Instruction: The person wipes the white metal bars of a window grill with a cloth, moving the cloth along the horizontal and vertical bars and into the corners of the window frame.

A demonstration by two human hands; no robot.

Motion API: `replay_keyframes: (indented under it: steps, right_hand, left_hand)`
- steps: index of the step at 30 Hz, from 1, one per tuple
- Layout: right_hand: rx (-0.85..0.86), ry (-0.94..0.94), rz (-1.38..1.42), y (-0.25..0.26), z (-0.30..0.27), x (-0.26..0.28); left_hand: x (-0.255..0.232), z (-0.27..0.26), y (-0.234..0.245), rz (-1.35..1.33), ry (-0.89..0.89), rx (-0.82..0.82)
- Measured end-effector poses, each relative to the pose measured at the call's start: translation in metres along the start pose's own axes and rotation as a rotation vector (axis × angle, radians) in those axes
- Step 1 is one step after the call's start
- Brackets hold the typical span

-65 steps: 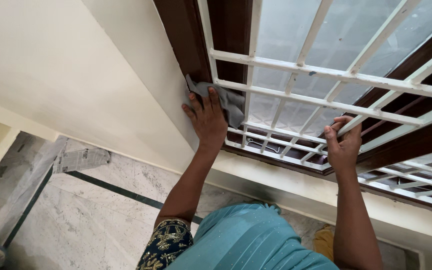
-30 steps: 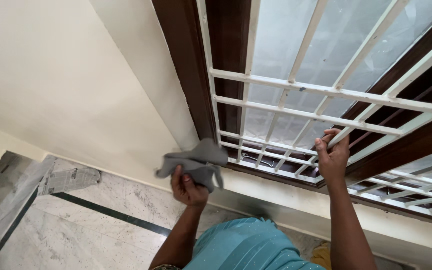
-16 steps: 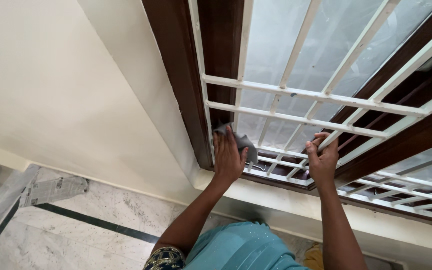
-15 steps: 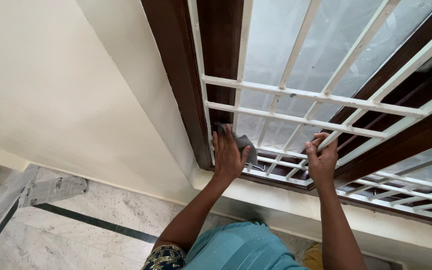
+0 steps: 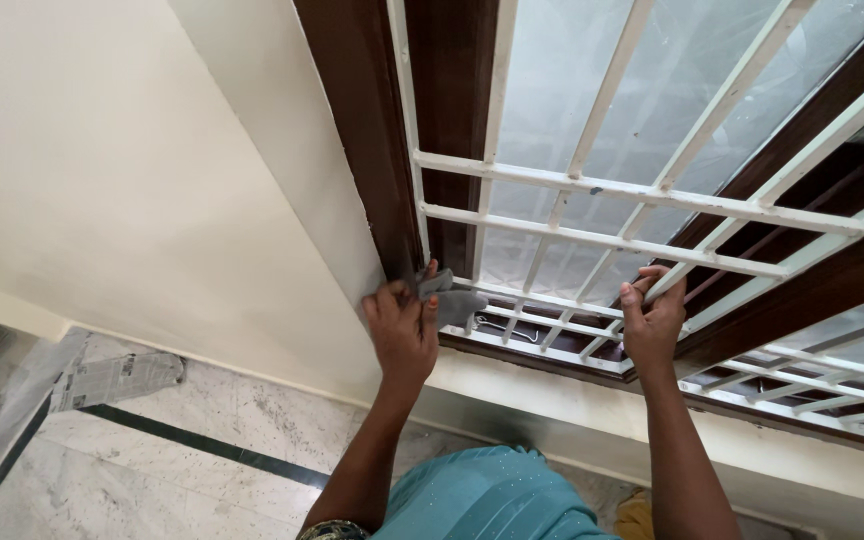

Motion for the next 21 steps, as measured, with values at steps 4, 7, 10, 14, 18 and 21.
replay_keyframes:
  steps: [4,7,10,14,18,21]
  right_hand:
    - [-0.010,0.007,0.001,0.000,0.000,0.001]
    - [-0.010,-0.003,0.019,-0.001,-0.002,-0.002]
    - [-0.006,0.009,-0.001,0.000,-0.002,0.000]
    - [0.002,-0.029,0.007,0.000,-0.001,0.000]
    - [0.015,-0.031,0.004,0.001,-0.002,0.000]
    - [0.023,-0.030,0.004,0.002,0.002,-0.001]
  left_hand:
    - [0.030,-0.004,0.005,-0.510,0.247,0.148]
    - [0.042,0.000,-0.007,-1.060,0.496,0.233]
    - [0.019,0.000,0.011,-0.469,0.228,0.206]
    - [0.021,-0.016,-0.012,-0.336,0.383,0.464]
    - [-0.007,-0.011,-0.002,0.375,-0.077,0.248]
    - [-0.002,-0.013,0.021,0.098,-0.002,0.102]
Point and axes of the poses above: each hand's wrist, its own z-axis towards the middle knuckle, its own y-axis out of the back of the hand, x = y × z, the point moved 7 cm from there along z, towards the middle knuckle, and after that the axes turned 4 degrees about z, right-handed, at the moved point
